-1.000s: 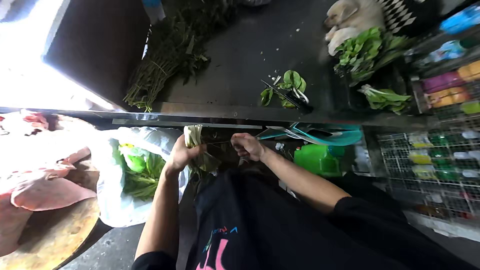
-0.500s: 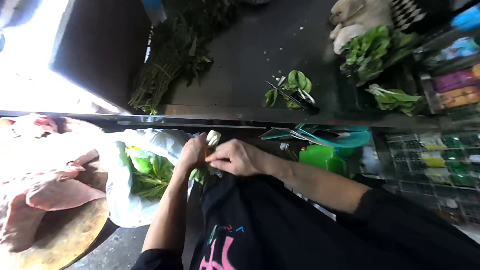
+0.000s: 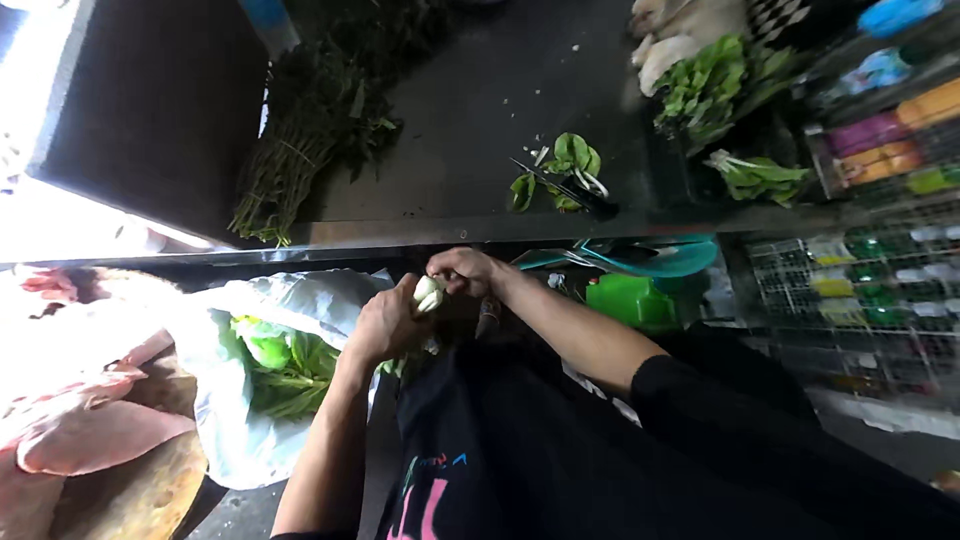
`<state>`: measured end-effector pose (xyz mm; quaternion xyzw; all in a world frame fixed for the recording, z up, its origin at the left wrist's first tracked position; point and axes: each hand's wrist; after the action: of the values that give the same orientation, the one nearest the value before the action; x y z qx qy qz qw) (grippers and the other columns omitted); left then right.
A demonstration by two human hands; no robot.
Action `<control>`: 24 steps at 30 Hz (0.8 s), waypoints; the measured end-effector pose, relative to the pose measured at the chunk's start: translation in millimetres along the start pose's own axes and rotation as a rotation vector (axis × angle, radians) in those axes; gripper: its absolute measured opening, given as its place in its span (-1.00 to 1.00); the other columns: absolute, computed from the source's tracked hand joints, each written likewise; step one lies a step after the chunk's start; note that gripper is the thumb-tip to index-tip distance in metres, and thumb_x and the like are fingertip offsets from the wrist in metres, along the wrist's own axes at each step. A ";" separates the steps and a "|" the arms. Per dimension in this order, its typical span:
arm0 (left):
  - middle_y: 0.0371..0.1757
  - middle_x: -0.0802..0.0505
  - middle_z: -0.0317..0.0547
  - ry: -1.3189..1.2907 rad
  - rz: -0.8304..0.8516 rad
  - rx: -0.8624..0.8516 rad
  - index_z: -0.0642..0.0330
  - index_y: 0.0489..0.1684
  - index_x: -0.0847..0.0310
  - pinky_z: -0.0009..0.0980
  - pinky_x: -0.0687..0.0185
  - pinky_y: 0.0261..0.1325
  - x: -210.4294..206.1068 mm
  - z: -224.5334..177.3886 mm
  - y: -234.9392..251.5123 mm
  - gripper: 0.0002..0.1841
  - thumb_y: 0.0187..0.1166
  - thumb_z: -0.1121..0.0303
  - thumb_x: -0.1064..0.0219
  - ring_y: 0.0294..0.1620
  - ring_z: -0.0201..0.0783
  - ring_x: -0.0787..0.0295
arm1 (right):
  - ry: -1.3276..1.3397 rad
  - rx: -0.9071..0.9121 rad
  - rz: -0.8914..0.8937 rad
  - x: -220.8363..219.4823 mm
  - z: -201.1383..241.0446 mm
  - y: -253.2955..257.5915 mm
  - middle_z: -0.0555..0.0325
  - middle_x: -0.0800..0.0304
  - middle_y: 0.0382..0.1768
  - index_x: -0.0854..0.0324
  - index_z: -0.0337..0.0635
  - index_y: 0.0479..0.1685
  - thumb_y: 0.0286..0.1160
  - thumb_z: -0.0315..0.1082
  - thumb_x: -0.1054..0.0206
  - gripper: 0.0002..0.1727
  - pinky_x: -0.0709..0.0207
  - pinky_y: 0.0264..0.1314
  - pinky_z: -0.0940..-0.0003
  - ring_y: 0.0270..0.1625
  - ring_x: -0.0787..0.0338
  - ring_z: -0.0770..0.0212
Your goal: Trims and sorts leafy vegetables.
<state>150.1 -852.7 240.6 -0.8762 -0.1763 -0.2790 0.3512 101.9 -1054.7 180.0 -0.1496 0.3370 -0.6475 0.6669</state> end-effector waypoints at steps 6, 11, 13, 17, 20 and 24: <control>-0.06 -0.85 0.21 0.231 0.028 0.224 0.20 0.27 -0.57 0.33 -0.62 0.04 -0.5 -5.2 10.1 -0.48 0.46 0.05 -0.47 0.07 0.27 -0.81 | -0.899 0.487 0.023 -47.2 38.2 -45.3 0.02 -0.77 0.02 -0.86 -0.22 -0.13 0.53 -0.35 -0.42 -0.84 -0.75 0.06 0.25 -0.04 -0.80 0.22; -0.06 -0.83 0.21 -0.162 -0.082 0.194 0.20 0.44 -0.44 0.27 -0.67 0.11 -1.1 29.4 17.0 -0.29 0.34 0.11 -0.62 0.01 0.18 -0.82 | -0.850 0.825 -0.164 -42.4 -14.4 -61.7 -0.02 -0.71 0.44 -0.87 -0.23 0.01 0.64 -0.37 -0.27 -0.74 -0.62 0.52 0.31 0.45 -0.73 0.23; -0.04 -0.84 0.15 -0.239 -0.106 0.174 0.15 0.49 -0.40 0.22 -0.69 0.14 -3.8 35.6 17.3 -0.19 0.28 -0.01 -0.67 0.01 0.11 -0.83 | -0.802 0.754 -0.293 -18.4 -29.2 -60.4 0.04 -0.80 0.29 -0.88 -0.19 0.02 0.64 -0.34 -0.26 -0.73 -0.66 0.45 0.30 0.36 -0.77 0.25; -0.04 -0.82 0.12 -0.311 -0.122 0.093 0.15 0.44 -0.47 0.17 -0.66 0.16 11.5 26.1 38.1 -0.35 0.46 -0.04 -0.46 0.02 0.01 -0.81 | -0.861 0.435 -0.397 43.2 -33.8 -67.3 -0.04 -0.84 0.17 -0.84 -0.22 0.07 0.69 -0.27 -0.23 -0.70 -0.68 0.35 0.25 0.18 -0.84 0.16; -0.03 -0.85 0.11 -0.208 -0.205 -0.077 0.16 0.31 -0.63 0.18 -0.69 0.11 45.5 0.9 79.2 -0.53 0.55 0.06 -0.45 0.00 0.02 -0.83 | -0.884 0.324 -0.409 73.7 -18.3 -80.1 -0.07 -0.83 0.19 -0.81 -0.22 0.14 0.73 -0.22 -0.22 -0.66 -0.64 0.38 0.21 0.17 -0.83 0.12; 0.44 -0.63 0.33 0.045 -0.564 -0.190 0.19 0.32 -0.71 0.29 -0.47 0.47 91.2 -42.1 156.6 -0.36 0.25 0.08 -0.70 0.48 0.29 -0.53 | -0.826 0.347 -0.494 105.7 -14.9 -91.5 -0.04 -0.82 0.17 -0.79 -0.19 0.19 0.72 -0.22 -0.24 -0.67 -0.70 0.31 0.24 0.11 -0.85 0.17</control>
<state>285.1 -980.7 240.7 -0.8151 -0.3783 -0.4001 0.1801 15.6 -1163.8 200.2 -0.3552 -0.1128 -0.7191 0.5865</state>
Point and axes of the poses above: each hand's wrist, its own y-axis towards the middle knuckle, its own x-axis out of the back of the hand, z = x × y
